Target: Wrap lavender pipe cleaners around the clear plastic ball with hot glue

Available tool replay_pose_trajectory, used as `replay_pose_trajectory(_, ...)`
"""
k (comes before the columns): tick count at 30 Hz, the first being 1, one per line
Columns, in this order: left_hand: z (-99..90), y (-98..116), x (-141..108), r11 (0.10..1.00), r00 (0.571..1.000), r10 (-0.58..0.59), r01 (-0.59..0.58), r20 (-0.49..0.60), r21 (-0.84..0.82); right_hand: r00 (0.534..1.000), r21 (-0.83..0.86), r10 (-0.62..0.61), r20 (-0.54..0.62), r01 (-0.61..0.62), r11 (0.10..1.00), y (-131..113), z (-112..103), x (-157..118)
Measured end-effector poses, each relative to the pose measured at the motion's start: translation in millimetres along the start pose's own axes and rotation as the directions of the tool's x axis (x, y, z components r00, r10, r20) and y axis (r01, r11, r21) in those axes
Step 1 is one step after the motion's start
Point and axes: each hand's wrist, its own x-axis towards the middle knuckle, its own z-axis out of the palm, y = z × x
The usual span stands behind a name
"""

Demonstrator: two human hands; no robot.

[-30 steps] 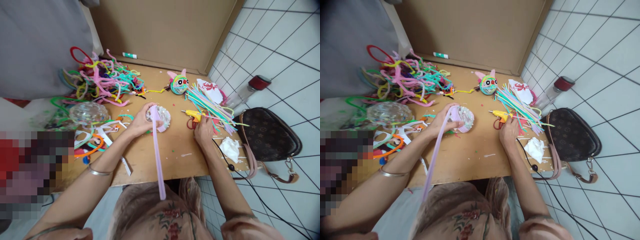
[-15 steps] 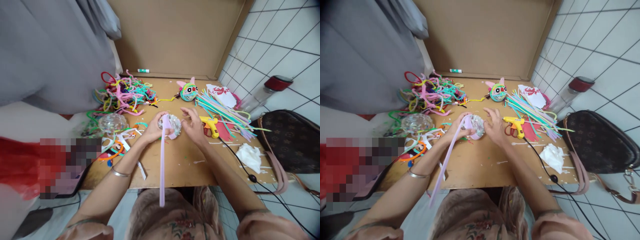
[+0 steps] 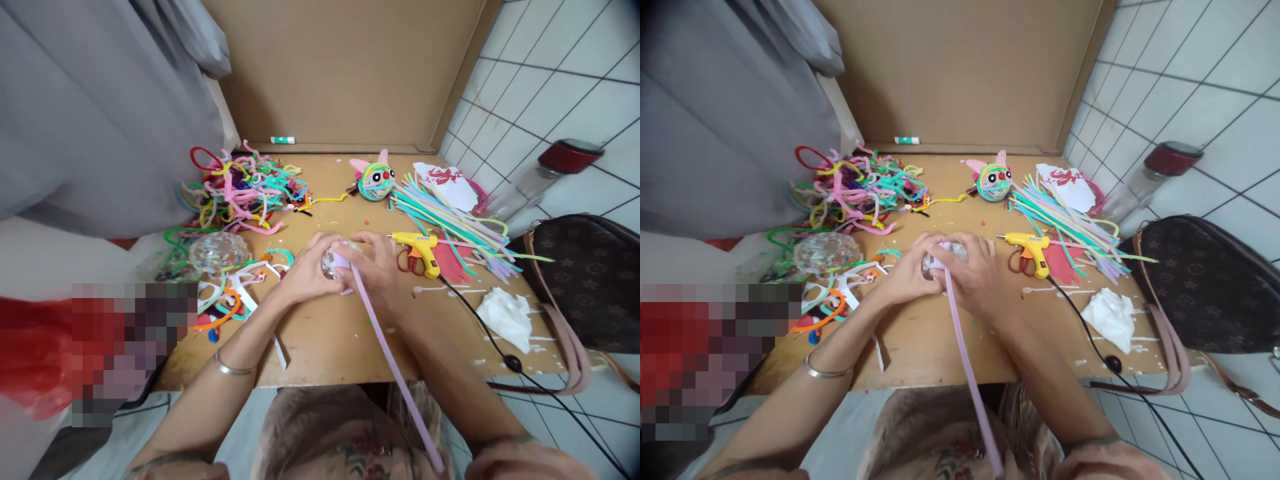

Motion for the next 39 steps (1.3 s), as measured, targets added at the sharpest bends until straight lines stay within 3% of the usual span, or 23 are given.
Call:
replay_pose_trajectory(3,0.7,-2,0,1.000,1.000,-0.006,0.006,0.003,0.009,0.998,0.092,0.024,-0.062,-0.018,0.996,2,2,-1)
replay_pose_trajectory(8,-0.4,-7,2,1.000,1.000,-0.017,0.017,0.017,-0.019,0.975,0.266,0.222,-0.009,-0.212,0.940,6,-1,1)
replay_pose_trajectory(11,-1.2,-10,3,0.998,0.999,-0.031,0.032,0.018,-0.047,0.959,0.313,0.281,-0.034,-0.257,0.914,4,-1,3)
replay_pose_trajectory(15,-3.1,-12,3,0.995,0.999,-0.047,0.047,0.006,-0.090,0.944,0.336,0.316,-0.089,-0.271,0.902,1,3,4)
replay_pose_trajectory(21,-8.8,-11,4,0.988,0.994,-0.098,0.101,0.038,-0.112,0.921,0.323,0.381,-0.082,-0.337,0.884,7,10,1)
replay_pose_trajectory(28,-16.2,-20,6,0.988,0.991,-0.109,0.117,0.083,-0.104,0.926,0.327,0.354,0.133,-0.378,0.866,13,12,-4)
replay_pose_trajectory(34,-17.7,-28,7,0.979,0.991,-0.107,0.119,0.082,-0.166,0.858,0.415,0.360,0.366,-0.497,0.762,16,10,-3)
replay_pose_trajectory(39,-18.1,-26,4,0.956,0.980,-0.152,0.178,0.125,-0.232,0.812,0.448,0.373,0.449,-0.565,0.693,16,11,-2)
